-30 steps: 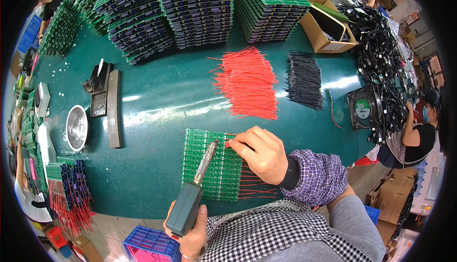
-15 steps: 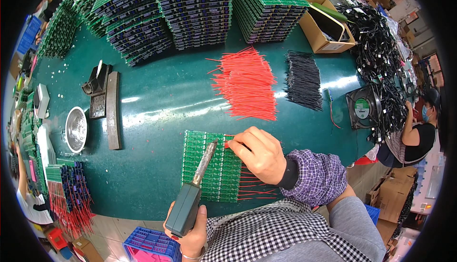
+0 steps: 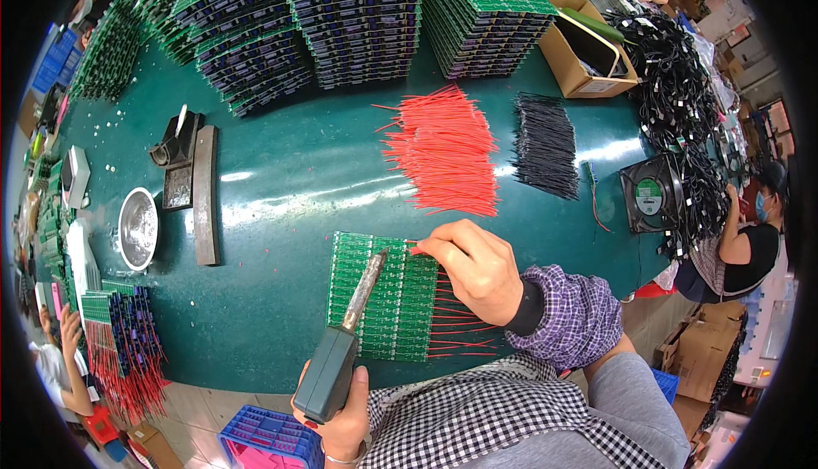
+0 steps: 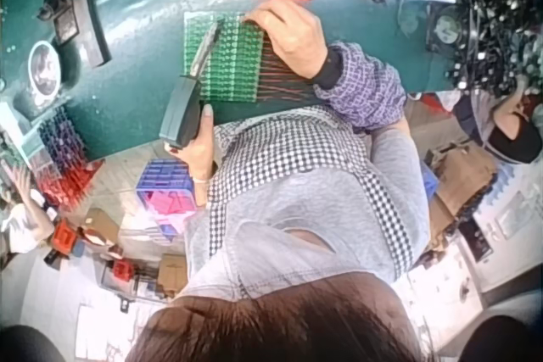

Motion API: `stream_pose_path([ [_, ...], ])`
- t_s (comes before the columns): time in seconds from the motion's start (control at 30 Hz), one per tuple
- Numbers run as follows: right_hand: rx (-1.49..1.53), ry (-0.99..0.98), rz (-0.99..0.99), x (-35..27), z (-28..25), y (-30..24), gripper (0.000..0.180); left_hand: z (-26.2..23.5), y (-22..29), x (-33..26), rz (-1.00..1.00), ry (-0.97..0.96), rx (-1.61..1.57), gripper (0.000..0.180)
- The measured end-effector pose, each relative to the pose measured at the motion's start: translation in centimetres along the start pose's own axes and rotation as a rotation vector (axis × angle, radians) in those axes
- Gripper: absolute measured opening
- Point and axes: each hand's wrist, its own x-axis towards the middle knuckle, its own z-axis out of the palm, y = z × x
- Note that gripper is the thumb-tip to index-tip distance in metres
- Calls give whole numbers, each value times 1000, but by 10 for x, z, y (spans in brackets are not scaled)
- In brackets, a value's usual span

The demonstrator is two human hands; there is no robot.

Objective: The person places a wired circuit board onto a stack, takes a fresh circuit board from a pile, and solders wires onto it using a soldering gun.

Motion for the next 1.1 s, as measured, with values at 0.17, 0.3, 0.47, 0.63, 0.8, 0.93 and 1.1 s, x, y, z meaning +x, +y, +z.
stream_pose_path([
  [0.17,28,-68,87,3,-2,-3,25,-1,3,6,4,21,-6,27],
  [0.3,56,-83,134,8,-1,-11,16,-8,19,10,-98,-28,-8,25],
  [0.47,73,-106,163,1,5,-7,12,-2,-19,-8,-169,-40,-85,56],
  [0.63,158,-126,236,-4,3,-10,15,-6,-9,-10,-119,-113,-26,54],
  [0.8,180,-123,257,-3,5,-8,16,-1,-18,-16,-222,-9,-241,58],
  [0.93,206,-115,263,-1,5,-7,16,-1,-16,-13,-210,-11,-214,61],
  [1.1,159,-142,242,1,2,-12,14,-6,-15,-18,-173,-29,-113,64],
])
